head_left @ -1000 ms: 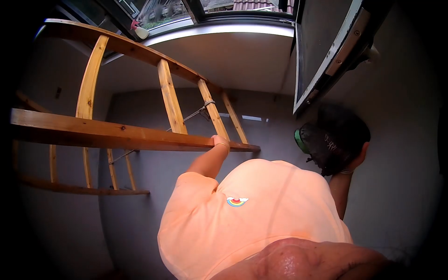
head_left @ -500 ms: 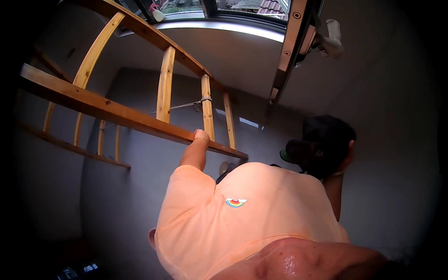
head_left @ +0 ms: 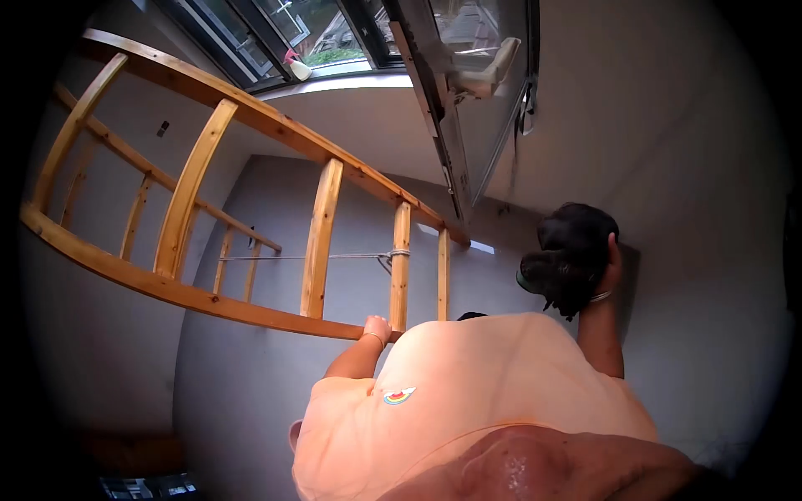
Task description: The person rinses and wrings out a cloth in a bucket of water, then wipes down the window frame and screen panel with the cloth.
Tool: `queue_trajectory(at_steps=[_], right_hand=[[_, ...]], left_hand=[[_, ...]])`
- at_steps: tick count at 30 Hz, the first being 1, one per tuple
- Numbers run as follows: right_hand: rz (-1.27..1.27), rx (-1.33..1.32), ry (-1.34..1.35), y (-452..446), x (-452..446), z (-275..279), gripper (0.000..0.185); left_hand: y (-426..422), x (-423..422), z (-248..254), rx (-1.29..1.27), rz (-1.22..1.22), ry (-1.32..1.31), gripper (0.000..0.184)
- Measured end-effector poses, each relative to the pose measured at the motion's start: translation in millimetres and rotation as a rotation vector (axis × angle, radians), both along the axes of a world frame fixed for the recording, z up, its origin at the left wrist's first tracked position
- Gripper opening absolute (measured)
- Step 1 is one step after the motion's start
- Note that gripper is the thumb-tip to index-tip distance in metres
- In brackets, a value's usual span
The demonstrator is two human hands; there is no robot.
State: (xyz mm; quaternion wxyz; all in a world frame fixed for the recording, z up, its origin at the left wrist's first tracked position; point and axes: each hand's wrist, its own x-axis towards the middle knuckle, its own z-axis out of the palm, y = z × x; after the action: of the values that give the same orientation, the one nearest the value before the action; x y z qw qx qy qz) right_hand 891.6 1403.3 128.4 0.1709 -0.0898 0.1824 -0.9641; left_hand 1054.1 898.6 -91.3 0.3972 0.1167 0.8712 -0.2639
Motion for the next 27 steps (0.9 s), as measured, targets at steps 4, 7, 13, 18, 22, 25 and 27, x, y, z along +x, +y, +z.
queue_trajectory(at_steps=[4,7,13,18,22,25,27], right_hand=[[0.019,0.046,-0.049,-38.1,15.7,-1.9,0.062],[0.106,0.074,-0.030,-72.9,22.3,9.0,0.062],[0.191,0.060,-0.072,-134.7,56.7,26.1,0.062],[0.296,0.098,-0.172,-189.8,48.1,49.7,0.043],[0.397,0.038,-0.247,-247.7,6.2,70.5,0.038],[0.382,0.046,-0.250,-273.9,-33.6,69.3,0.040],[0.350,0.046,-0.254,-278.4,-48.2,54.0,0.042]], left_hand=[[17.1,-3.3,68.6,0.385,0.376,0.339,0.037],[12.4,-25.4,178.2,0.597,0.176,0.957,0.032],[-51.9,-22.0,451.4,0.140,-0.111,1.636,0.033],[-124.8,-34.9,555.3,-0.451,0.477,1.331,0.063],[-142.5,-63.4,532.5,-0.423,0.794,1.095,0.064],[-146.9,-64.8,533.0,-0.417,0.735,1.099,0.060],[-140.5,-56.1,528.2,-0.439,0.692,1.126,0.059]])
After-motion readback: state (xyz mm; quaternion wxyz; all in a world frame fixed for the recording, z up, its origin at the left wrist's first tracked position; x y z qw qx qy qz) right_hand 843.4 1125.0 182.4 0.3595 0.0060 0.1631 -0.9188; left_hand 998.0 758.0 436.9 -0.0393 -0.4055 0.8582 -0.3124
